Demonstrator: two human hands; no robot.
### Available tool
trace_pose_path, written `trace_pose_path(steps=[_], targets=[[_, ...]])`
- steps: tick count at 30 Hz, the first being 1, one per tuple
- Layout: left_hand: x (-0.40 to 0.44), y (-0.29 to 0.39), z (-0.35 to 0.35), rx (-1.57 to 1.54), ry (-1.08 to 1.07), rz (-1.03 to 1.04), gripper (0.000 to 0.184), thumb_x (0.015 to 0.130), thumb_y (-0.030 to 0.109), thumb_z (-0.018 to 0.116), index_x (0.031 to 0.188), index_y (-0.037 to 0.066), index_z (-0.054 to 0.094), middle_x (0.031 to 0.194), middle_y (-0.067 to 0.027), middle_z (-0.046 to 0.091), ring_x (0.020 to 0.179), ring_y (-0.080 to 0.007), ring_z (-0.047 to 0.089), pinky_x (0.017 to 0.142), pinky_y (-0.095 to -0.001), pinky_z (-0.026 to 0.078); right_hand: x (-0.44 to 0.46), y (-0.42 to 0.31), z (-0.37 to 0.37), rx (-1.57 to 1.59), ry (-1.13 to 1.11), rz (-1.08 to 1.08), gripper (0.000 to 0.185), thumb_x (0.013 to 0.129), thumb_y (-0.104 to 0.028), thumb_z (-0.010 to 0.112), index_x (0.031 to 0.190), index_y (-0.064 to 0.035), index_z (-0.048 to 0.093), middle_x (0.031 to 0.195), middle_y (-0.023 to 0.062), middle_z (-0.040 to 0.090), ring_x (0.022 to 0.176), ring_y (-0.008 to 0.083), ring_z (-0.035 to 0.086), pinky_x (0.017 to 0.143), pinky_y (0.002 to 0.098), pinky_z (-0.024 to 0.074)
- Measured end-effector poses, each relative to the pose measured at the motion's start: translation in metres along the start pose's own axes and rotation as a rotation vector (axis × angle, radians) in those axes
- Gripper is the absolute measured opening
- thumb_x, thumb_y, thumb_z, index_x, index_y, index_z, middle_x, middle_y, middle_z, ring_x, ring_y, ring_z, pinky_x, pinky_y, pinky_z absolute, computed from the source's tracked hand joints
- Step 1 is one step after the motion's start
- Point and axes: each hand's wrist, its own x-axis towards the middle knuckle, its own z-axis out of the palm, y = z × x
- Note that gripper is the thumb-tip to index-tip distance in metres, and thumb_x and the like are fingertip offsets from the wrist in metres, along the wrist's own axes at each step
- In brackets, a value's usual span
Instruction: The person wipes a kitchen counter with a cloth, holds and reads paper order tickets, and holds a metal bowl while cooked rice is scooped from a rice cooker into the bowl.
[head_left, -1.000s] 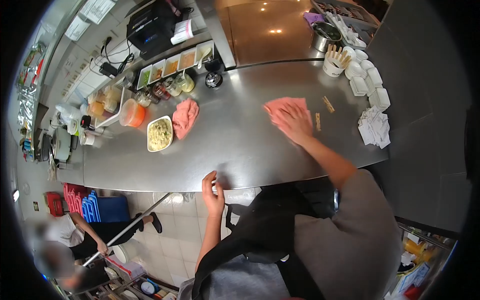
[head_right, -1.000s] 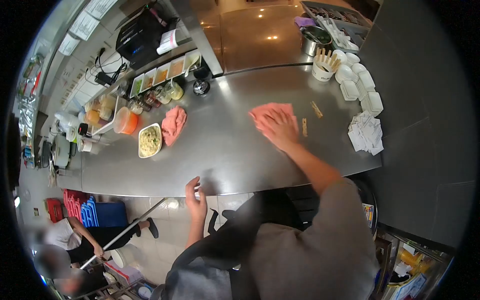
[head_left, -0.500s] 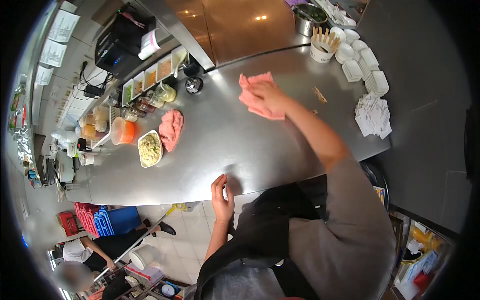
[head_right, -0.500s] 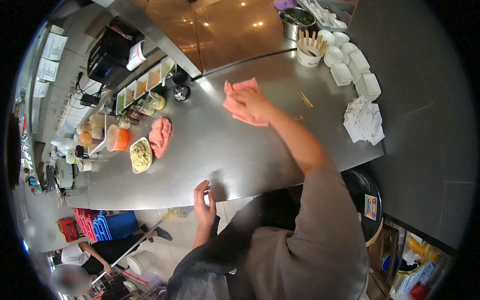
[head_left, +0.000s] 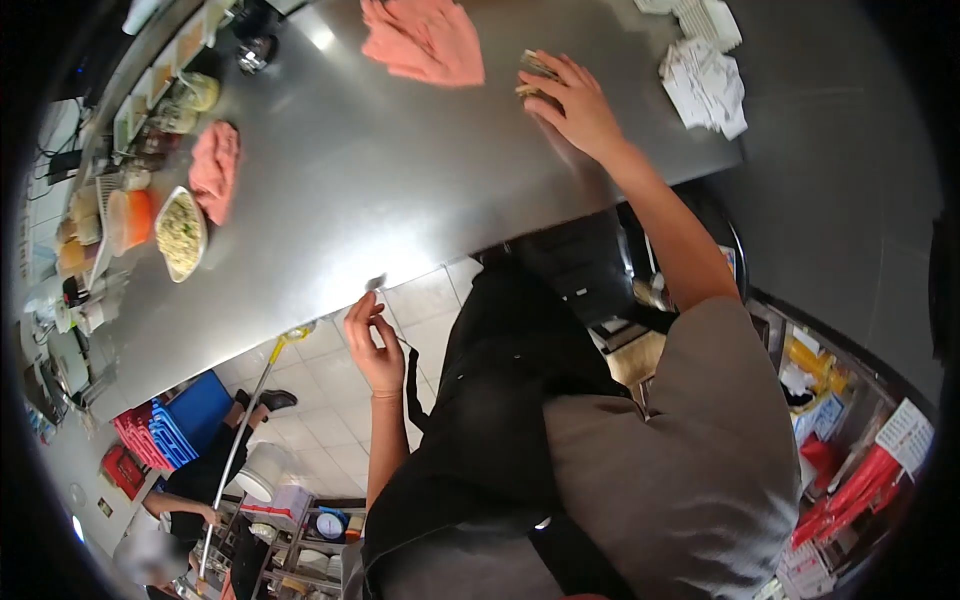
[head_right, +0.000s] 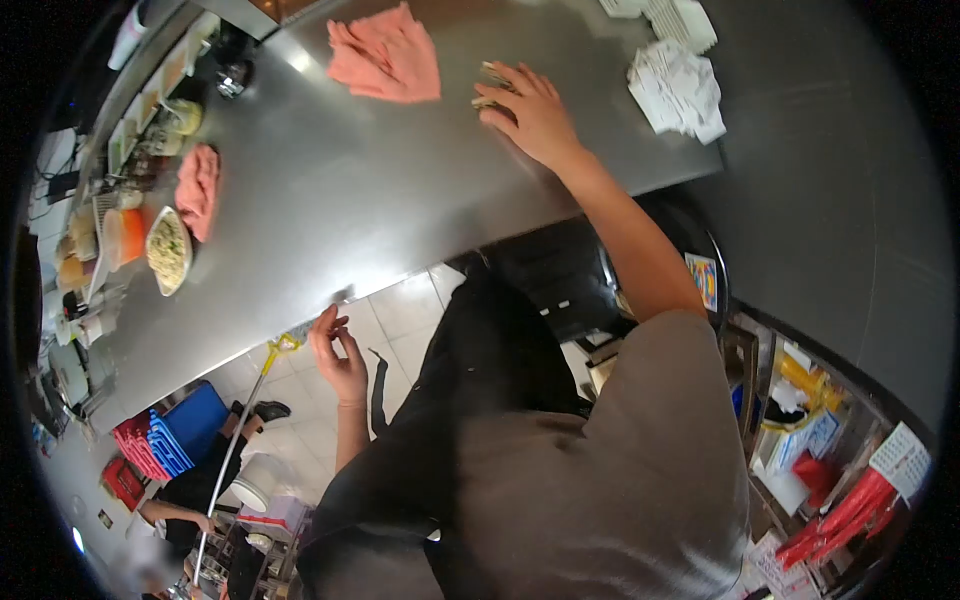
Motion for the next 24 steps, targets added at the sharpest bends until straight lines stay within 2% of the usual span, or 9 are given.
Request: trace_pose_path(steps=[1, 4, 8, 10, 12, 19, 21, 23, 24], targets=[[-0.012, -0.003, 0.0, -0.01, -0.007, -0.01, 0.035, 0.083, -0.011, 0.047, 0.115, 0.001, 0.055, 0.109, -0.0148, 0.056, 0.083, -0.0214, 0.062, 0.071, -0.0299, 0.049, -0.008, 0.0, 0.007, 0.127, 0.061, -0.009, 0.03, 0.087, -0.035, 0.057, 0.113, -0.0204, 0.064, 0.126, 0.0038, 0.053, 0.119, 0.0299, 0.046, 0.1, 0.0436, 0.0351], [-0.056, -0.016, -0.004, -0.04, -0.033, -0.047, 0.036, 0.083, -0.012, 0.046, 0.115, 0.002, 0.055, 0.11, -0.0148, 0.055, 0.082, -0.0215, 0.062, 0.07, -0.03, 0.05, -0.037, -0.003, 0.001, 0.127, 0.091, 0.032, 0.026, 0.086, -0.032, 0.058, 0.107, -0.0192, 0.066, 0.115, 0.003, 0.057, 0.108, 0.0281, 0.051, 0.092, 0.0423, 0.0391], [-0.126, -0.036, -0.009, -0.033, -0.117, -0.119, 0.04, 0.08, -0.014, 0.045, 0.116, 0.002, 0.055, 0.111, -0.0149, 0.055, 0.081, -0.0221, 0.063, 0.07, -0.0301, 0.05, -0.073, -0.002, -0.006, 0.161, 0.2, -0.004, 0.025, 0.085, -0.029, 0.06, 0.107, -0.0187, 0.066, 0.107, 0.0039, 0.058, 0.101, 0.0265, 0.053, 0.086, 0.0423, 0.0398], [-0.159, -0.049, -0.008, -0.052, -0.14, -0.131, 0.041, 0.08, -0.014, 0.044, 0.116, 0.002, 0.055, 0.111, -0.0146, 0.055, 0.08, -0.0214, 0.063, 0.069, -0.0299, 0.05, -0.084, -0.015, -0.019, 0.2, 0.2, 0.047, 0.027, 0.08, -0.015, 0.067, 0.104, -0.005, 0.064, 0.099, 0.0142, 0.055, 0.095, 0.0303, 0.054, 0.082, 0.0394, 0.0443], [-0.188, -0.057, -0.005, -0.023, -0.252, -0.256, 0.042, 0.079, -0.013, 0.044, 0.117, 0.002, 0.054, 0.111, -0.0141, 0.054, 0.078, -0.0201, 0.062, 0.067, -0.0298, 0.05, -0.087, -0.007, -0.014, 0.184, 0.251, 0.052, 0.024, 0.079, -0.013, 0.066, 0.103, -0.0053, 0.064, 0.096, 0.0146, 0.055, 0.095, 0.0323, 0.054, 0.082, 0.0395, 0.044], [-0.221, -0.066, 0.021, -0.107, -0.447, -0.232, 0.045, 0.078, -0.012, 0.045, 0.121, 0.001, 0.05, 0.113, -0.0149, 0.053, 0.078, -0.0194, 0.061, 0.067, -0.0284, 0.05, -0.066, -0.025, -0.011, 0.151, 0.385, -0.002, 0.025, 0.08, -0.015, 0.065, 0.103, -0.0055, 0.064, 0.104, 0.0153, 0.057, 0.096, 0.0333, 0.053, 0.082, 0.0402, 0.0439], [-0.211, -0.061, 0.027, -0.157, -0.432, -0.229, 0.045, 0.078, -0.013, 0.045, 0.121, 0.001, 0.05, 0.114, -0.0147, 0.053, 0.078, -0.0191, 0.061, 0.066, -0.0257, 0.049, -0.059, -0.025, -0.015, 0.059, 0.39, 0.045, 0.025, 0.08, -0.015, 0.065, 0.103, -0.0048, 0.064, 0.107, 0.0151, 0.057, 0.102, 0.0314, 0.052, 0.089, 0.0437, 0.0407], [-0.2, -0.052, 0.027, -0.136, -0.398, -0.228, 0.044, 0.078, -0.012, 0.046, 0.12, 0.001, 0.051, 0.11, -0.0161, 0.053, 0.078, -0.0211, 0.061, 0.067, -0.0296, 0.049, -0.08, -0.002, 0.005, -0.144, 0.414, 0.026, 0.024, 0.085, -0.026, 0.06, 0.107, -0.0172, 0.065, 0.108, 0.0051, 0.058, 0.101, 0.0261, 0.054, 0.087, 0.0417, 0.0389], [-0.196, -0.05, 0.026, -0.122, -0.365, -0.219, 0.044, 0.078, -0.012, 0.046, 0.12, 0.001, 0.051, 0.109, -0.0168, 0.054, 0.078, -0.022, 0.06, 0.068, -0.0313, 0.049, -0.079, -0.003, 0.002, -0.137, 0.393, 0.055, 0.023, 0.085, -0.025, 0.06, 0.106, -0.0163, 0.064, 0.108, 0.0053, 0.058, 0.102, 0.026, 0.054, 0.088, 0.0429, 0.0383]])
